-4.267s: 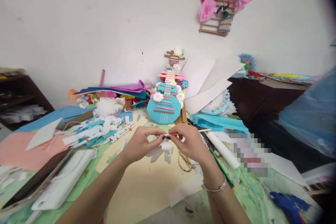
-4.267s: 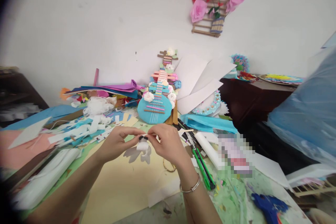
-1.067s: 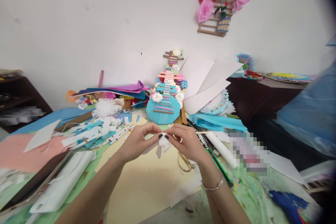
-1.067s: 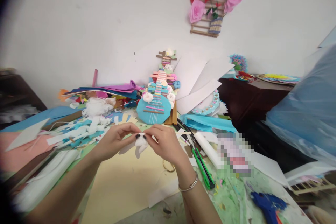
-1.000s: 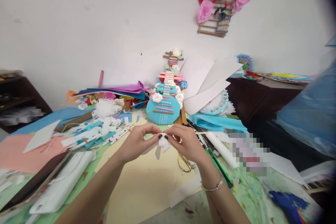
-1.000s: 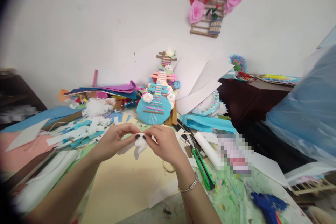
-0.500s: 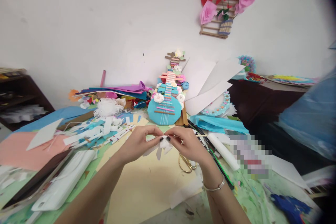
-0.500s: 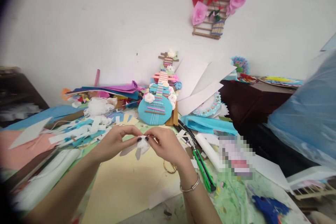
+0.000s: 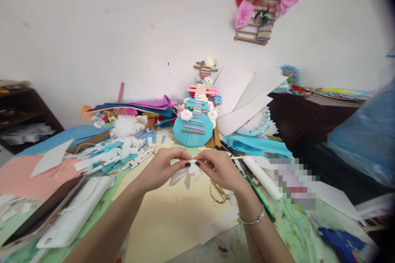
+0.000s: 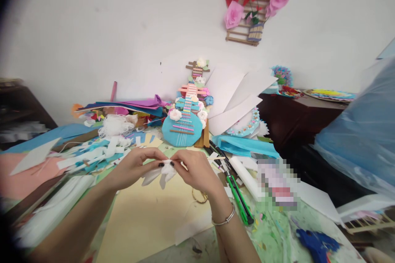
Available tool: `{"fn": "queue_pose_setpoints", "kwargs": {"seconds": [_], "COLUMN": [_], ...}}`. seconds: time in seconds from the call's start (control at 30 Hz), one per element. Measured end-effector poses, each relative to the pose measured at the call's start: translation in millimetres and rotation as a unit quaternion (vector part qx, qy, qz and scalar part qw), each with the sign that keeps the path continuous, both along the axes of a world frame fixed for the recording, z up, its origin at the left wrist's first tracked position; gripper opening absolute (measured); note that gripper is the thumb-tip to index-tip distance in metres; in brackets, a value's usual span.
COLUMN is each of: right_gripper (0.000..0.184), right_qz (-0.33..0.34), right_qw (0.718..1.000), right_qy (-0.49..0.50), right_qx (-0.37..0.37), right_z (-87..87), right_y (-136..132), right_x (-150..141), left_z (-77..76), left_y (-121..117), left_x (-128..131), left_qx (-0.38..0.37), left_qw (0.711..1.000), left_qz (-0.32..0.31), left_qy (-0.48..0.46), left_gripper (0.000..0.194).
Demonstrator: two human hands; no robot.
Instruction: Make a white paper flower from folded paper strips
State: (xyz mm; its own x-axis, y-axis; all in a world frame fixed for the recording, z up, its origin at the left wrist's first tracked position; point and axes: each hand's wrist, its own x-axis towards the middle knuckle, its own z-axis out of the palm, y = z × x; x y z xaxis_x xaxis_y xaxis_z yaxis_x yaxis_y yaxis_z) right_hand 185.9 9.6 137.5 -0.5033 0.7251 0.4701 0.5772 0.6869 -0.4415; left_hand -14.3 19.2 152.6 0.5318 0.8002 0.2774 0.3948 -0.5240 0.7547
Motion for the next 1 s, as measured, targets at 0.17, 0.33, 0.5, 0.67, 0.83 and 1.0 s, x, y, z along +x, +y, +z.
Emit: {"fn": "queue_pose_setpoints", "kwargs": {"seconds": [0.17, 0.33, 0.5, 0.67, 0.83, 1.0], "right_gripper": [0.013, 0.013, 0.013, 0.013, 0.016, 0.018], "right_qz": [-0.008, -0.017, -0.024, -0.019, -0.028, -0.046], "right_qw": [1.000, 1.000, 1.000, 0.999, 0.996, 0.984], "right_qy": [-0.001, -0.007, -0.007, 0.014, 0.071, 0.155], "right_qx": [0.001, 0.000, -0.007, -0.027, -0.038, -0.069], "right_z": [-0.6, -0.6, -1.5, -1.6, -0.2, -2.6], "right_y": [-1.5, -2.0, -0.8, -0.5, -1.2, 2.7], "right_x": [-1.0, -2.2, -2.3, -1.7, -2.0, -3.5], "left_z": [-0.4, -2.9, -3.8, -5.1, -5.8, -6.7], "left_y": [-0.3, -0.5, -1.3, 3.3, 11.4, 11.2], "left_x": [1.9, 4.4, 6.4, 1.8, -8.3, -2.8], "left_qx": [0.011, 0.019, 0.011, -0.025, -0.127, -0.164], "left_qw": [1.000, 0.999, 0.999, 0.999, 0.987, 0.978], "left_qz": [0.010, 0.026, 0.036, 0.022, -0.057, -0.064], "left_qy": [0.006, 0.008, 0.007, -0.014, -0.083, -0.112], "left_gripper": [0.017, 0.018, 0.017, 0.016, 0.033, 0.045]}}
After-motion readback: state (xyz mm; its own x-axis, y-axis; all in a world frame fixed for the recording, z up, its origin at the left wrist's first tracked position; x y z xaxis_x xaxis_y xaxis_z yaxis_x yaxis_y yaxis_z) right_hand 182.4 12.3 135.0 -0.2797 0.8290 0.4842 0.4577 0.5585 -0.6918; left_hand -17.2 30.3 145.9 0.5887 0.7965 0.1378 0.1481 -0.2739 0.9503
